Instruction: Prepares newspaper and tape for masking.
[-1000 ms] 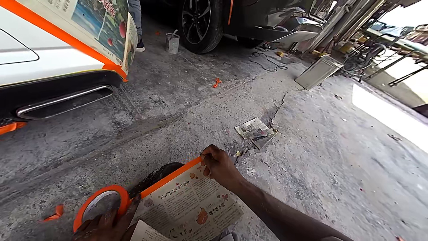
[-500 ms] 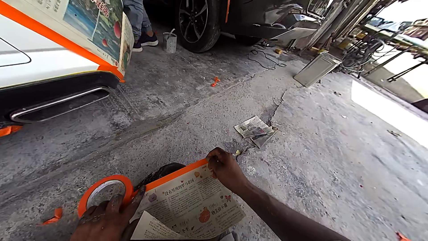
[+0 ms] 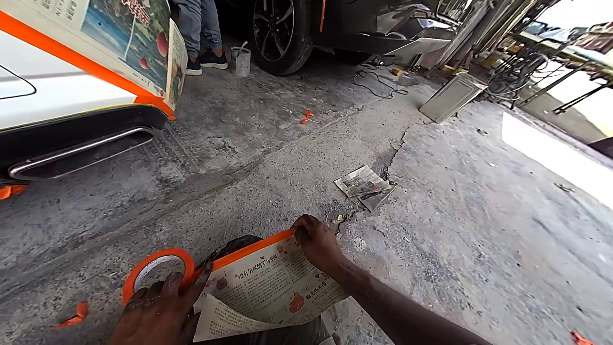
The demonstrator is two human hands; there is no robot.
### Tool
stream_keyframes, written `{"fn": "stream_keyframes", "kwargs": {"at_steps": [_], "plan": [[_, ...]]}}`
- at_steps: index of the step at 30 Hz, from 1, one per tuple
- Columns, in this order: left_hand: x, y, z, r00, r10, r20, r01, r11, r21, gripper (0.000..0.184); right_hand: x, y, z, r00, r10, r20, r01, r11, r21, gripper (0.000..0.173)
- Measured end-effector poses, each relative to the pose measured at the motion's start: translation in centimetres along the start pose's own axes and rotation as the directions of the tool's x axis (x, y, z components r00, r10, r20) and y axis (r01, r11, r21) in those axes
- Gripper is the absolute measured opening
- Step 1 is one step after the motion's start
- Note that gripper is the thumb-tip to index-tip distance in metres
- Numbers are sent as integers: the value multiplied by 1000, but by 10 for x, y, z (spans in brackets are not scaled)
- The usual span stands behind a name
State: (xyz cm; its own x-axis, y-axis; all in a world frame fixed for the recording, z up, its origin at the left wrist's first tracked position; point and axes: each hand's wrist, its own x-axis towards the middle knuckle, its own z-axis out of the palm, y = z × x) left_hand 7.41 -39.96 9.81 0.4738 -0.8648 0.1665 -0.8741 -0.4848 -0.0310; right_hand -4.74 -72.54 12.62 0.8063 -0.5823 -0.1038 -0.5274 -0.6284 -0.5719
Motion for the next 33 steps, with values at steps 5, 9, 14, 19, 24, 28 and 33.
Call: {"fn": "stream_keyframes", "kwargs": {"at_steps": [5, 9, 14, 19, 24, 28, 33], "plan": [[-8, 3, 3, 998, -4, -70, 1, 999, -44, 65, 11, -2, -4, 993, 32, 110, -40, 997, 66, 16], [-17, 10, 12, 993, 3, -115, -10, 998, -65, 60, 8, -9, -28, 997, -3, 75, 1, 1000, 26, 14], [-15, 30, 25, 975, -28, -220, 12, 997, -72, 63, 4, -6, -56, 997, -76, -8, 75, 995, -64, 11], [-10, 36, 30, 970, -33, -242, 17, 997, -71, 61, 7, 4, -67, 997, -82, -14, 81, 994, -78, 11], [-3, 32, 27, 979, -37, -202, 25, 998, -61, 66, 11, 6, -66, 999, -48, 1, 48, 997, -69, 12], [1, 34, 24, 990, -38, -133, 29, 997, -74, 64, 16, 10, -61, 999, -36, 11, 37, 995, -90, 13], [-2, 31, 14, 995, -67, -74, 56, 988, -145, 60, 21, 12, -58, 997, -16, 75, 13, 999, 46, 13]]}}
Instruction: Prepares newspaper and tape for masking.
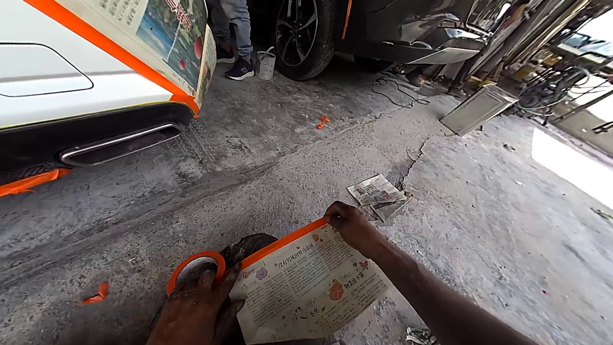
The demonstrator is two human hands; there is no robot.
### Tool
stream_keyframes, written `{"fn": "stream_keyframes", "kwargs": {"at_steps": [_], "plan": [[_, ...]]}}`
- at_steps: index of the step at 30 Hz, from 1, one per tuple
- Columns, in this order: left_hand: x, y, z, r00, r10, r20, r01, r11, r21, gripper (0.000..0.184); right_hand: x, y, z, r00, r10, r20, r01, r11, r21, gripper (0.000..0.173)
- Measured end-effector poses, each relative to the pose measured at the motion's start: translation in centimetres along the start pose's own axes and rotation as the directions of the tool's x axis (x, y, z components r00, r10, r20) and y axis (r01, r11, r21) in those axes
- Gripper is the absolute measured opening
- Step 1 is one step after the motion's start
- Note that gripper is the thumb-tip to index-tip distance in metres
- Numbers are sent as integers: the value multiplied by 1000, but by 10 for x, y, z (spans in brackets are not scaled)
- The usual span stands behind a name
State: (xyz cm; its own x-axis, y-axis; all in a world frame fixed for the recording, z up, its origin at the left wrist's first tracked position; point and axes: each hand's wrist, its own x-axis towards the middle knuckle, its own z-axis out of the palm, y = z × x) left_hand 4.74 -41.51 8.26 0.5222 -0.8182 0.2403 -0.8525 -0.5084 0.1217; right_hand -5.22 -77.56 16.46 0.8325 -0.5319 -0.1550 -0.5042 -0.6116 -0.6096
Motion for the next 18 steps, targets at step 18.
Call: {"fn": "stream_keyframes", "kwargs": {"at_steps": [18], "plan": [[-34, -32, -3, 308, -940, 148, 112, -119, -987, 15, -24, -116, -51, 620, -676, -398, 571, 737, -363, 15]]}}
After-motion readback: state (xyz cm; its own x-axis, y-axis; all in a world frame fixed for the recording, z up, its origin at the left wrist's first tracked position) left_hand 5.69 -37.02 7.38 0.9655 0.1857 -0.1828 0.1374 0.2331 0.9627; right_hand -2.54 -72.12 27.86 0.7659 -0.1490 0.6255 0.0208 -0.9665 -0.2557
